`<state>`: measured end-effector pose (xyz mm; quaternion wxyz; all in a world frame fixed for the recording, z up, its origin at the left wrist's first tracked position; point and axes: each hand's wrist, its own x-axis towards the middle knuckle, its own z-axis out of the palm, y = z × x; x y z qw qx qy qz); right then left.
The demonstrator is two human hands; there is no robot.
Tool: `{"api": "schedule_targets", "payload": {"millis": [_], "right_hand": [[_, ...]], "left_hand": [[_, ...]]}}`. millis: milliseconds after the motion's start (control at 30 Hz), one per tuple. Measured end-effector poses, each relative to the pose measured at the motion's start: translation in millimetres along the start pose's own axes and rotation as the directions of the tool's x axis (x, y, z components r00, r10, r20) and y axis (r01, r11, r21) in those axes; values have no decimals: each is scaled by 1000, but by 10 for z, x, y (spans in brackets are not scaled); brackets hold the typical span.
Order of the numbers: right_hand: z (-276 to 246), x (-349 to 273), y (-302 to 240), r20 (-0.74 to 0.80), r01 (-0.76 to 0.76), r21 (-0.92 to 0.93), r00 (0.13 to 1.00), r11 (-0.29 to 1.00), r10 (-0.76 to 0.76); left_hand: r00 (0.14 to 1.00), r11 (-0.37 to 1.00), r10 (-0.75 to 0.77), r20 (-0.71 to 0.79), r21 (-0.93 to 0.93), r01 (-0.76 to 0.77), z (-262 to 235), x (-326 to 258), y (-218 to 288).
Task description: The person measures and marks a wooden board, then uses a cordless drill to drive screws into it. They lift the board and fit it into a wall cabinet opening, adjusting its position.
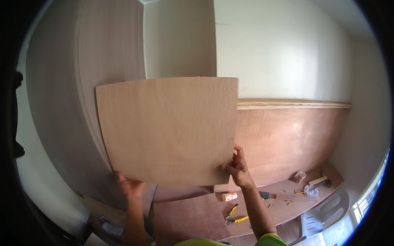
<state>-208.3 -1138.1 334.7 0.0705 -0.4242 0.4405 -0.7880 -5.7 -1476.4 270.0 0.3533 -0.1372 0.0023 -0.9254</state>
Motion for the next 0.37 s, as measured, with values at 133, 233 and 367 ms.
{"api": "schedule_targets", "payload": {"millis": [133,233,367], "right_hand": [[139,358,-379,-170,220,-276,947,936,-272],[336,399,-557,-179,337,-180,913,924,-367],[530,256,-435,-94,554,-172,814,815,-573]], "left_hand": [[994,983,93,55,155,-101,-262,379,-288],[992,984,128,20,124,-130,-214,748,-354],[967,980,-125,-222,126,155,-260,872,24]]}}
